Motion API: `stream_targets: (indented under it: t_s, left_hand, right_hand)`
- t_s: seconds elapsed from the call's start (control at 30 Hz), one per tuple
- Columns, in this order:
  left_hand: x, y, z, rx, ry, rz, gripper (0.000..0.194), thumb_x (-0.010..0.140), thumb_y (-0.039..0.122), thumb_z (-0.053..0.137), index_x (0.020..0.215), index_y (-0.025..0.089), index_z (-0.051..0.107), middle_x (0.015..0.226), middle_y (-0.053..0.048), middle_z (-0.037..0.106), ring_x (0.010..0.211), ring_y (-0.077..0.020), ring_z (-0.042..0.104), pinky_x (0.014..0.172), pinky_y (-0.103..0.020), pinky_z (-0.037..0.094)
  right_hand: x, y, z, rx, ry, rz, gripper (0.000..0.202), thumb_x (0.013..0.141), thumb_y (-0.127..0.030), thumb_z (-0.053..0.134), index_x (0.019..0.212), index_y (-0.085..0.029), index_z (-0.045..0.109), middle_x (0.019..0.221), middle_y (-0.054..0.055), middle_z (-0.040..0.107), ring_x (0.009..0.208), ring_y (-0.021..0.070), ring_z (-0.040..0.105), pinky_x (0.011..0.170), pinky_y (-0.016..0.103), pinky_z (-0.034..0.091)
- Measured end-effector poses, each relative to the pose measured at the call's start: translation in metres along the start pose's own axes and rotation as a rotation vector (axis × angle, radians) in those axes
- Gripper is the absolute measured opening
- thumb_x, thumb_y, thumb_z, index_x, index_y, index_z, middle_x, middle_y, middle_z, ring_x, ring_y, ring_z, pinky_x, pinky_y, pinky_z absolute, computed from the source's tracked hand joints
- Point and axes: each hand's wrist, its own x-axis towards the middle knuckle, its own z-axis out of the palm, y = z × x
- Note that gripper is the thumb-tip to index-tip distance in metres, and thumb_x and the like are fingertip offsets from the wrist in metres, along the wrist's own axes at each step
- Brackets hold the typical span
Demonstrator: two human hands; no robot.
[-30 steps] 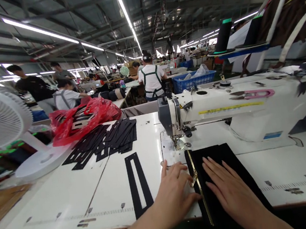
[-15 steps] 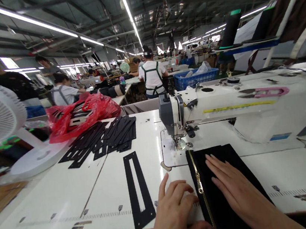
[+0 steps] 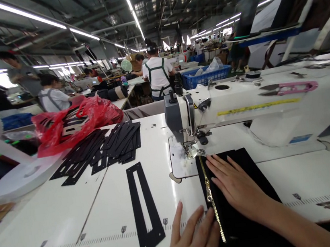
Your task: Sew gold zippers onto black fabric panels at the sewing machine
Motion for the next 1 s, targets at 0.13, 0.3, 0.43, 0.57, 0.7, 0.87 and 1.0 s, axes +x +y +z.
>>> stream_targets:
  t_s: [0.13, 0.3, 0.43, 0.57, 0.7, 0.87, 1.0]
  left_hand:
    - [-0.003, 0.008, 0.001, -0.049, 0.035, -0.075, 0.029, 0.090, 0.037, 0.054, 0.111, 0.018, 0.062, 0.121, -0.005, 0.061, 0.116, -0.0239, 0.053, 0.114, -0.050, 0.002]
    - [-0.006, 0.024, 0.009, -0.141, 0.104, -0.286, 0.020, 0.095, 0.026, 0.046, 0.107, 0.023, 0.062, 0.109, -0.003, 0.067, 0.109, -0.0199, 0.058, 0.114, -0.047, 0.014]
    - [-0.003, 0.014, 0.006, -0.240, 0.098, -0.290, 0.020, 0.090, 0.031, 0.055, 0.107, 0.022, 0.060, 0.094, -0.002, 0.069, 0.091, -0.0191, 0.065, 0.107, -0.040, 0.032]
    - [0.016, 0.001, 0.000, -0.402, 0.033, -0.459, 0.037, 0.080, 0.038, 0.064, 0.111, 0.020, 0.055, 0.100, -0.007, 0.062, 0.088, -0.0230, 0.061, 0.082, -0.037, 0.049]
    - [0.044, -0.004, -0.003, -0.638, 0.002, -0.867, 0.030, 0.074, 0.030, 0.067, 0.099, 0.021, 0.055, 0.118, -0.009, 0.052, 0.103, -0.0277, 0.052, 0.085, -0.039, 0.044]
    - [0.059, -0.012, -0.005, -1.213, -0.019, -1.154, 0.021, 0.076, 0.035, 0.064, 0.077, 0.018, 0.052, 0.066, 0.002, 0.050, 0.063, -0.0142, 0.046, 0.059, -0.023, 0.034]
    - [0.057, -0.014, -0.011, -1.636, 0.090, -1.223, 0.040, 0.068, 0.049, 0.072, 0.071, 0.015, 0.052, 0.061, 0.003, 0.044, 0.058, -0.0101, 0.037, 0.055, -0.021, 0.025]
  right_hand:
    - [0.001, 0.004, -0.007, 0.068, 0.033, 0.010, 0.043, 0.095, -0.024, 0.027, 0.135, -0.016, 0.042, 0.140, 0.008, 0.041, 0.130, 0.0196, 0.034, 0.106, 0.046, 0.032]
    - [0.012, 0.019, -0.013, 0.181, 0.130, 0.097, 0.038, 0.094, -0.023, 0.032, 0.127, -0.017, 0.050, 0.133, 0.009, 0.048, 0.124, 0.0202, 0.042, 0.103, 0.040, 0.034]
    - [0.030, 0.026, -0.015, 0.173, 0.051, 0.153, 0.025, 0.079, -0.026, 0.061, 0.102, -0.019, 0.064, 0.097, 0.009, 0.063, 0.095, 0.0287, 0.055, 0.088, 0.050, 0.037]
    - [0.039, 0.020, -0.026, 0.257, -0.038, 0.225, 0.010, 0.073, -0.027, 0.066, 0.069, -0.020, 0.062, 0.072, 0.004, 0.060, 0.076, 0.0245, 0.056, 0.076, 0.043, 0.039]
    - [0.036, 0.007, -0.050, 0.445, -0.128, 0.274, 0.018, 0.081, -0.032, 0.054, 0.067, -0.020, 0.055, 0.070, 0.001, 0.061, 0.068, 0.0173, 0.056, 0.063, 0.030, 0.041]
    - [0.033, -0.008, -0.075, 0.702, -0.221, 0.277, 0.028, 0.083, -0.040, 0.045, 0.067, -0.019, 0.054, 0.066, 0.000, 0.062, 0.062, 0.0140, 0.057, 0.056, 0.024, 0.042]
    - [0.034, -0.015, -0.080, 0.888, -0.225, 0.315, 0.030, 0.080, -0.045, 0.049, 0.065, -0.019, 0.053, 0.063, 0.000, 0.058, 0.060, 0.0142, 0.053, 0.052, 0.024, 0.041]
